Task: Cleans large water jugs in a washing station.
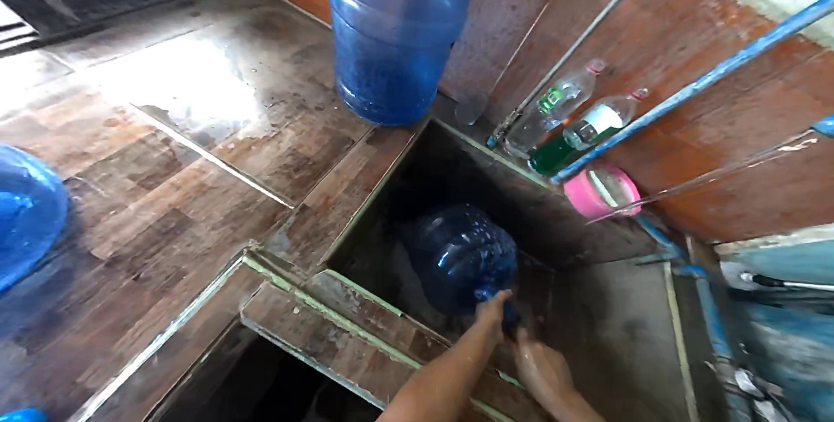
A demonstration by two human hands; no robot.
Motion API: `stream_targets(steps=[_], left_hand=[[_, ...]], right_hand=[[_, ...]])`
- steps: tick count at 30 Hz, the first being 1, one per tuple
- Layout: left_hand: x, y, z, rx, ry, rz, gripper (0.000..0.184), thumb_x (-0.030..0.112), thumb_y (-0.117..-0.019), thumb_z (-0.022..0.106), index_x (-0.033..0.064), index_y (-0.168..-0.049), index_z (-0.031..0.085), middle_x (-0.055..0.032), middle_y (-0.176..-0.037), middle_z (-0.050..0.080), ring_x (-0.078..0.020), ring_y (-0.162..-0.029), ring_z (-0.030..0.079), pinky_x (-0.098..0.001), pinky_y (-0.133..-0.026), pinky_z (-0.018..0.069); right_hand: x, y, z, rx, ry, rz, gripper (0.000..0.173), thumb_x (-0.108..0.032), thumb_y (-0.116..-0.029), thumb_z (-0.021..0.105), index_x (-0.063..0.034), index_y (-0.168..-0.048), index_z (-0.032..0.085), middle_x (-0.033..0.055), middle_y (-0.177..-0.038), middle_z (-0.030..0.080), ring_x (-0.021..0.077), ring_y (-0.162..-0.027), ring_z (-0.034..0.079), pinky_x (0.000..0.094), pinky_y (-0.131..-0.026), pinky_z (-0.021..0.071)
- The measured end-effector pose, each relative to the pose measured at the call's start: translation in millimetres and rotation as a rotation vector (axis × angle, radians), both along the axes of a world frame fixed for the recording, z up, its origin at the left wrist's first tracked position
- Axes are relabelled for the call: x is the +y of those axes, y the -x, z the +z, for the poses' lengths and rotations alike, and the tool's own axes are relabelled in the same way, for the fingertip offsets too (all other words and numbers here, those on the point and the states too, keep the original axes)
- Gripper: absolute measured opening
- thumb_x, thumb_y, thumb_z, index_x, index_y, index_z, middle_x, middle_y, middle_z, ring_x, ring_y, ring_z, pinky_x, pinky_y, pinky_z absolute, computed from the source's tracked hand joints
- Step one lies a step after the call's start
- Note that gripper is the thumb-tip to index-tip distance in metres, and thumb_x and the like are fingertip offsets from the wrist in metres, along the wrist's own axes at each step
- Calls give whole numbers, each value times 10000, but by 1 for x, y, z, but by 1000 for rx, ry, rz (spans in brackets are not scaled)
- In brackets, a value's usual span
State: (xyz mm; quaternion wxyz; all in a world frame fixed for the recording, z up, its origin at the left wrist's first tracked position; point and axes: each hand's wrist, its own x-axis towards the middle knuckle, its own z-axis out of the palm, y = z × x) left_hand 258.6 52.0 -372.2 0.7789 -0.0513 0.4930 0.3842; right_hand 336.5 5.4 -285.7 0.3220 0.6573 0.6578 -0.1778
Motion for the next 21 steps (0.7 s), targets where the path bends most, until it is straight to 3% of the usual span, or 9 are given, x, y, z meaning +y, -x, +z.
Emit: stream_targets(steps=[2,5,7,10,12,13,16,18,21], left_hand=[[0,8,0,34,7,76,481,227,-967,699,-65,-1315,540,-257,-1209,610,-341,-1074,605,-513,-913,510],[1,32,18,-220,-107,233,262,316,-1057,469,69,-1055,558,-77,-809,610,-171,-679,612,-336,-608,532],[-2,39,27,-402,-164,387,482,455,-1084,318,58,-965,566,-96,-736,661,-197,-622,665,-322,-562,565],[-10,37,18,-150,-101,248,526,480,-1096,356,16,-1227,566,-161,-980,649,-247,-842,639,-420,-753,545],[-10,30,10,-67,-12,109,488,347,-1055,545,-21,-1374,513,-224,-1217,597,-309,-1047,589,-496,-903,496],[-7,26,10,-67,-9,107,434,297,-1035,578,-16,-1332,535,-204,-1162,603,-288,-993,588,-477,-863,501],[1,32,20,-264,-121,271,267,319,-1064,449,73,-1060,552,-79,-822,608,-183,-704,610,-354,-643,534],[0,38,24,-402,-164,410,431,435,-1081,342,70,-984,547,-95,-737,649,-210,-639,662,-349,-588,571],[-7,35,18,-185,-119,313,554,512,-1095,299,30,-1123,570,-133,-832,651,-225,-704,649,-390,-658,565]], right_hand=[[15,19,-6,152,73,-153,424,-295,-1093,443,2,-1373,560,247,-1176,698,388,-1125,684,543,-977,526],[25,20,3,867,69,-688,364,-256,-1138,348,-36,-957,574,5,-589,427,85,-435,376,224,-421,354],[17,26,5,1276,235,-1150,484,-376,-1134,219,-126,-850,522,-104,-490,392,-34,-337,340,122,-329,305],[13,20,4,747,89,-506,409,-262,-1144,298,-20,-1012,600,75,-613,490,148,-468,453,266,-448,395],[18,20,9,242,159,-154,482,-362,-1111,396,14,-1348,582,251,-1148,701,367,-1072,699,530,-946,538],[23,20,9,201,157,-126,494,-374,-1103,409,17,-1354,576,255,-1191,693,383,-1131,682,553,-990,516],[28,15,9,839,89,-568,392,-240,-1142,315,-20,-962,584,10,-587,434,86,-446,384,222,-435,352],[15,22,5,1262,273,-1066,509,-381,-1133,169,-131,-861,518,-108,-495,399,-37,-345,346,117,-343,309],[17,22,10,696,89,-410,370,-210,-1143,290,-16,-1046,589,89,-625,499,158,-490,487,265,-474,425]])
